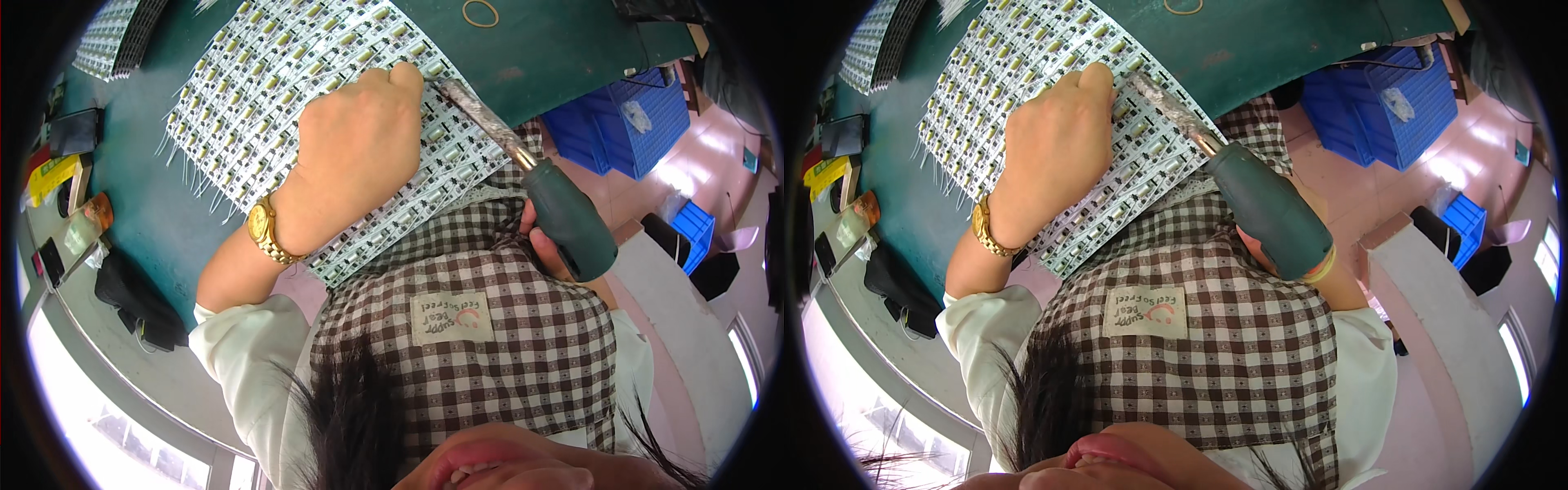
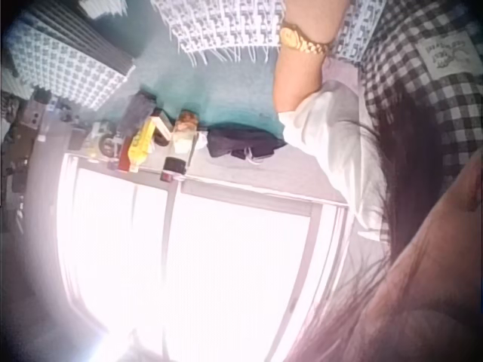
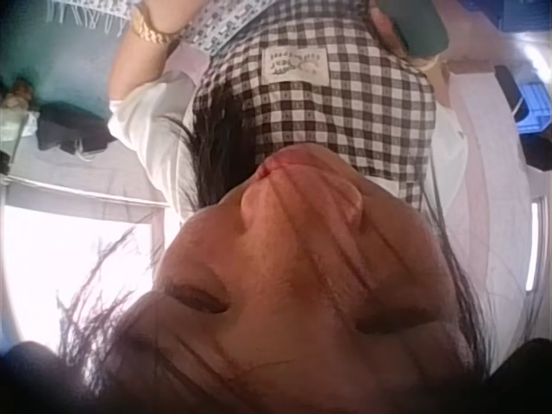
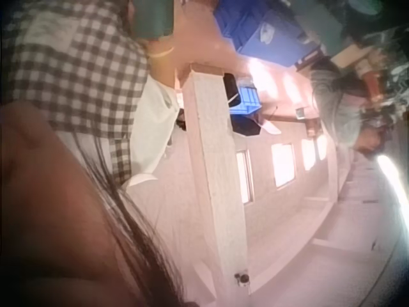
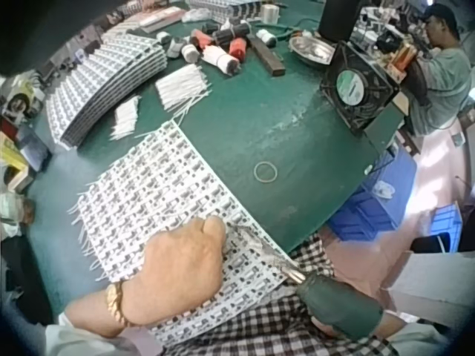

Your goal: The person works on a circuit board sheet with a soldering tool, sorts bundles of wires on the workbench, and fuses the ends of the wires using the soldering tool.

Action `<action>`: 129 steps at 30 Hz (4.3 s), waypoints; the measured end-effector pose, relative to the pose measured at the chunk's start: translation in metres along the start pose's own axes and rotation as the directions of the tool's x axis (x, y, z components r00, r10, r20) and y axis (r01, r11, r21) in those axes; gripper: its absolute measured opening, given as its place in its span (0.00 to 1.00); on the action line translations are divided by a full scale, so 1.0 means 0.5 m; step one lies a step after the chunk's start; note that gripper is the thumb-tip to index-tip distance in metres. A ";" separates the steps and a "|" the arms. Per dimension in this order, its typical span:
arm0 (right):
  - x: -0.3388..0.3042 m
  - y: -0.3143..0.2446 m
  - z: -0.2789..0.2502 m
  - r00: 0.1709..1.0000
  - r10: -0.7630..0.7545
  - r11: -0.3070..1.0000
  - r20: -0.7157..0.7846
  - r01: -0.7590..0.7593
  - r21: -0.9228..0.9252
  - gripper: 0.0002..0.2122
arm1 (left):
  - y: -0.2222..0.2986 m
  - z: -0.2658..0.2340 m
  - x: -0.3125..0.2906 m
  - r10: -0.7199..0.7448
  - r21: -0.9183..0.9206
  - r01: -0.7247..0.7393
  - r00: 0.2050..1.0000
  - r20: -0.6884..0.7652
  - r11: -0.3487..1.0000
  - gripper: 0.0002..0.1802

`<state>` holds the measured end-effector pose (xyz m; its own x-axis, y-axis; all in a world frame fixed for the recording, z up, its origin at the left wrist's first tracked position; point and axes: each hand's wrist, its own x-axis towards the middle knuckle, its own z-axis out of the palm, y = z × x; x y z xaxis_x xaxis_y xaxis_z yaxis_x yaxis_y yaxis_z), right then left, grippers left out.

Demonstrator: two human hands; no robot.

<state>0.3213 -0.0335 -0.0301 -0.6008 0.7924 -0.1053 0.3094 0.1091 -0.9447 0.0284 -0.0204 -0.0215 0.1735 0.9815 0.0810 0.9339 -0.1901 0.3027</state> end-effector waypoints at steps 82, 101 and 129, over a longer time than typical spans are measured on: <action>-0.061 -0.002 -0.005 0.994 0.103 0.908 -0.022 -0.103 -0.407 0.15 | -0.024 -0.010 -0.009 -0.024 -0.219 0.049 0.993 0.114 0.974 0.07; -0.010 -0.051 -0.004 0.996 0.081 0.968 0.030 -0.085 0.235 0.10 | -0.022 0.000 -0.011 -0.015 -0.197 0.027 0.998 0.064 0.980 0.08; -0.025 -0.042 0.004 0.994 0.106 0.968 -0.011 -0.101 0.228 0.09 | -0.028 -0.001 -0.014 -0.014 -0.207 0.008 0.999 -0.029 0.978 0.09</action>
<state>0.3211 -0.0468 -0.0095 -0.5566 0.8060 -0.2016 0.1922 -0.1111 -0.9750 0.0141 -0.0245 -0.0256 0.1510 0.9830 0.1044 0.8504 -0.1830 0.4933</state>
